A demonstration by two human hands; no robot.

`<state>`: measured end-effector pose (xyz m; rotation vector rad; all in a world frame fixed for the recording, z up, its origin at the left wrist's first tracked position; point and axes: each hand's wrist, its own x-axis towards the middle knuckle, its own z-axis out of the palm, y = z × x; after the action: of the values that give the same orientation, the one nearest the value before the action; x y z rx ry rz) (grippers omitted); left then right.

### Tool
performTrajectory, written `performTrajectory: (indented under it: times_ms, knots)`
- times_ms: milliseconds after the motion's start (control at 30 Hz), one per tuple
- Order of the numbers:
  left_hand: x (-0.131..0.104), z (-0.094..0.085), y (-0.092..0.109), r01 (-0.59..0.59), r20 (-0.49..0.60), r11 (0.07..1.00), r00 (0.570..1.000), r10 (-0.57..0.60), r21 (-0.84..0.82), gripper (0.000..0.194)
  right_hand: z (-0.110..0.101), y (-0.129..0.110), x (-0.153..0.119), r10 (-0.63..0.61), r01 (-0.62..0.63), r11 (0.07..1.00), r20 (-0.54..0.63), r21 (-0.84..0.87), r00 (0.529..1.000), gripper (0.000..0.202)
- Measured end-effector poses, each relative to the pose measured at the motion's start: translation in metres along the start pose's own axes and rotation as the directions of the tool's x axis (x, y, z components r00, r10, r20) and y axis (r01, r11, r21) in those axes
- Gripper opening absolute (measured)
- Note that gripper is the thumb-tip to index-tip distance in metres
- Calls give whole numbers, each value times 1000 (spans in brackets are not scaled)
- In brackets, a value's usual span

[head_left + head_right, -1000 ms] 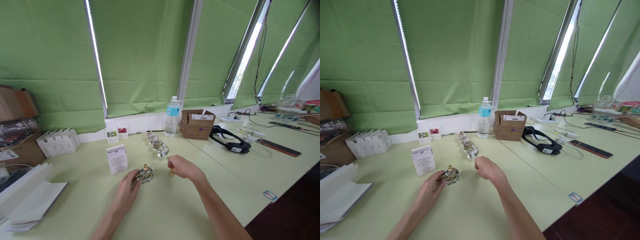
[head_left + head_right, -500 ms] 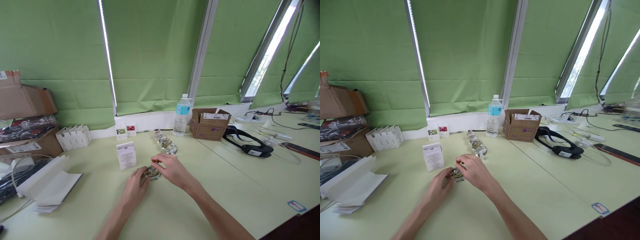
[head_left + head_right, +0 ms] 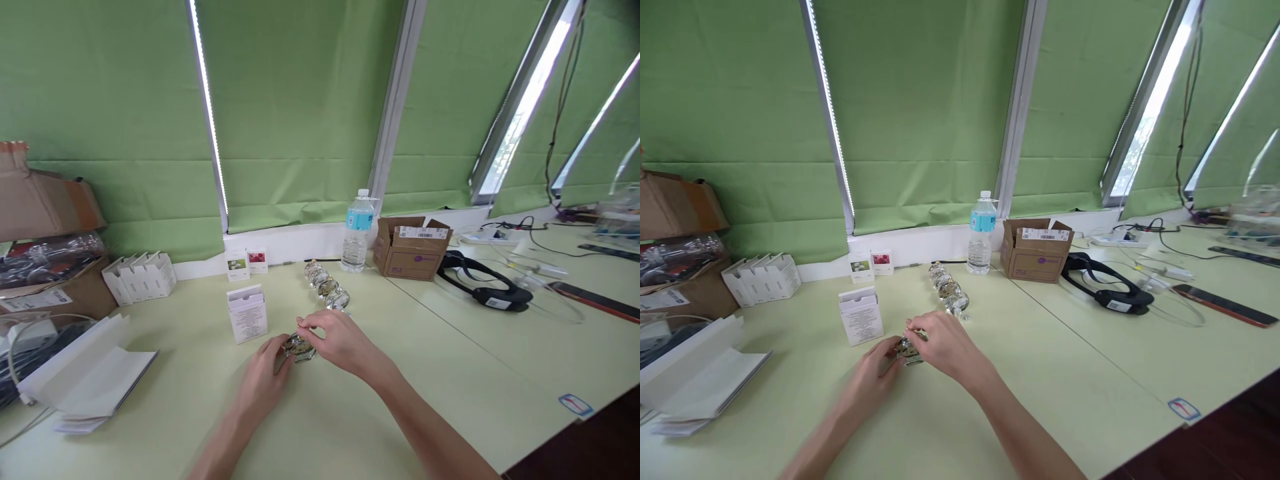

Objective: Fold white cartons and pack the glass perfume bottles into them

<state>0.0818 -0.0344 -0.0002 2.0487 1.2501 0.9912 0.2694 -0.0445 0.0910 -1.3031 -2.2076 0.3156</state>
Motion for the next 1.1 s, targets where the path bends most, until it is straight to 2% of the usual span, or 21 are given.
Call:
performTrajectory:
  times_ms: [100, 200, 267, 333, 400, 467, 533, 600, 700, 767, 900, 1000, 1100]
  knots:
    - [-1, 0, 0, 1, -7, 1000, 1000, -1, 4, 31, 1, 3, -2, 41, -41, 998, 17, 43, 999, 21]
    - [-2, 0, 2, -35, -9, 999, 999, 35, 34, 30, 6, 12, -3, 90, -92, 995, 58, 43, 994, 42]
    - [-2, -3, 3, -77, -38, 994, 996, 80, 75, 30, 11, 18, -1, 84, -88, 996, 110, 28, 990, 31]
    - [0, -11, 5, -107, -134, 985, 983, 125, 137, 31, 17, 22, 2, 69, -72, 997, 148, 16, 987, 14]
    - [2, -25, 7, -105, -291, 971, 942, 166, 215, 31, 20, 24, 5, 67, -70, 998, 158, 11, 985, 14]
    - [5, -44, 8, -70, -447, 957, 873, 196, 282, 31, 21, 24, 7, 75, -79, 997, 159, 21, 984, 15]
    - [9, -63, 6, -18, -536, 950, 822, 192, 313, 34, 21, 24, 7, 89, -95, 995, 168, 33, 982, 16]
    - [13, -79, 2, 14, -533, 954, 832, 155, 300, 38, 21, 23, 6, 105, -113, 993, 176, 40, 979, 17]
    - [20, -91, -8, 1, -443, 970, 890, 109, 242, 34, 21, 22, 6, 118, -127, 991, 175, 37, 977, 20]
    - [24, -92, -13, -15, -401, 979, 911, 97, 202, 29, 21, 22, 6, 124, -131, 991, 170, 31, 978, 22]
    - [26, -89, -17, -55, -397, 989, 912, 105, 134, 15, 22, 22, 6, 125, -131, 991, 173, 23, 977, 23]
    - [23, -88, -13, -93, -349, 980, 925, 150, 175, 12, 20, 22, 6, 123, -134, 990, 176, 50, 977, 25]
    - [19, -88, -8, -122, -303, 963, 933, 193, 239, 13, 15, 15, 4, 101, -123, 976, 127, 179, 987, 22]
